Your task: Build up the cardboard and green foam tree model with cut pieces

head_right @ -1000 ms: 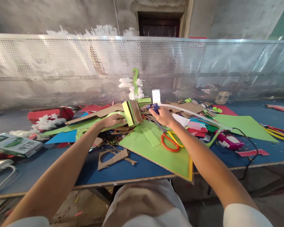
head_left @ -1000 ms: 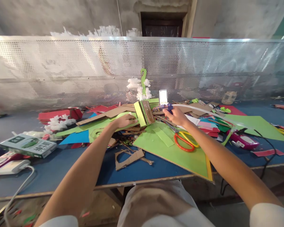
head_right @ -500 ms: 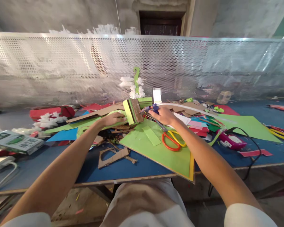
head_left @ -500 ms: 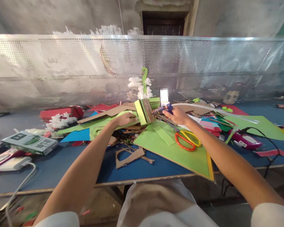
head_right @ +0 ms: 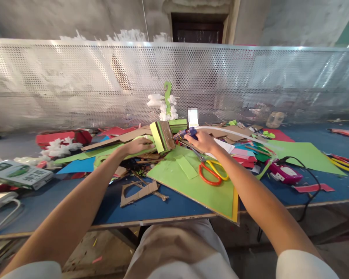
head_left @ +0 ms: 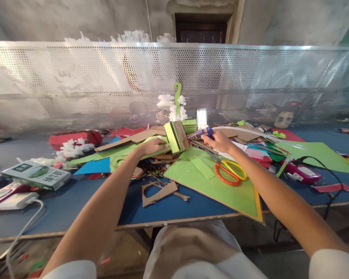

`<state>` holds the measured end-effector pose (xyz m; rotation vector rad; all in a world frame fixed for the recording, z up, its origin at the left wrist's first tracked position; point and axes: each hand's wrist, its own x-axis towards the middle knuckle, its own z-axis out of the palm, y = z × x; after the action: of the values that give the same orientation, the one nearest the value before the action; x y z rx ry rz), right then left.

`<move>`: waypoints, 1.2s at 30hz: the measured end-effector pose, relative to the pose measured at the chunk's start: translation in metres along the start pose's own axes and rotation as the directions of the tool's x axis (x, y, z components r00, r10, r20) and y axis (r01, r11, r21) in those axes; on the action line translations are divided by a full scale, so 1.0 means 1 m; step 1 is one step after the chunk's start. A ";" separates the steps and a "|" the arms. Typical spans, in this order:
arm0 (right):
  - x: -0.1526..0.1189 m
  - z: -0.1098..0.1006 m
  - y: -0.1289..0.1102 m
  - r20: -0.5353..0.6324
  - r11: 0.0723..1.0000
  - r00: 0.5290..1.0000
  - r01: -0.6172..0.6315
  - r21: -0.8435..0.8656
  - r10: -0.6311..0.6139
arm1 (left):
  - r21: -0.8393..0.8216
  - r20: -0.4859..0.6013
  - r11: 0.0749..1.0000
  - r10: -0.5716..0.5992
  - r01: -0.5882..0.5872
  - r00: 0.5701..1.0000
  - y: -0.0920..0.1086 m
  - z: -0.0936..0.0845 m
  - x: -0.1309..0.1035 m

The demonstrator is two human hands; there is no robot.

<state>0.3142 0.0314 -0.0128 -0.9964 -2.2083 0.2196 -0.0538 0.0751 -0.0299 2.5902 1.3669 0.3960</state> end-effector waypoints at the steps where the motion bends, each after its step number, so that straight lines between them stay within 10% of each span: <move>1: 0.000 0.002 -0.001 -0.028 1.000 1.000 0.002 -0.026 -0.003 | 0.000 -0.006 1.000 0.002 -0.002 1.000 0.000 0.000 0.000; 36: 0.000 0.000 -0.003 -0.083 0.999 0.996 0.019 -0.047 -0.022 | -0.075 -0.067 0.996 -0.055 0.050 0.996 0.008 -0.006 -0.004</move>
<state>0.3126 0.0291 -0.0115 -0.9895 -2.1554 0.1167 -0.0518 0.0681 -0.0225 2.4981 1.4117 0.5224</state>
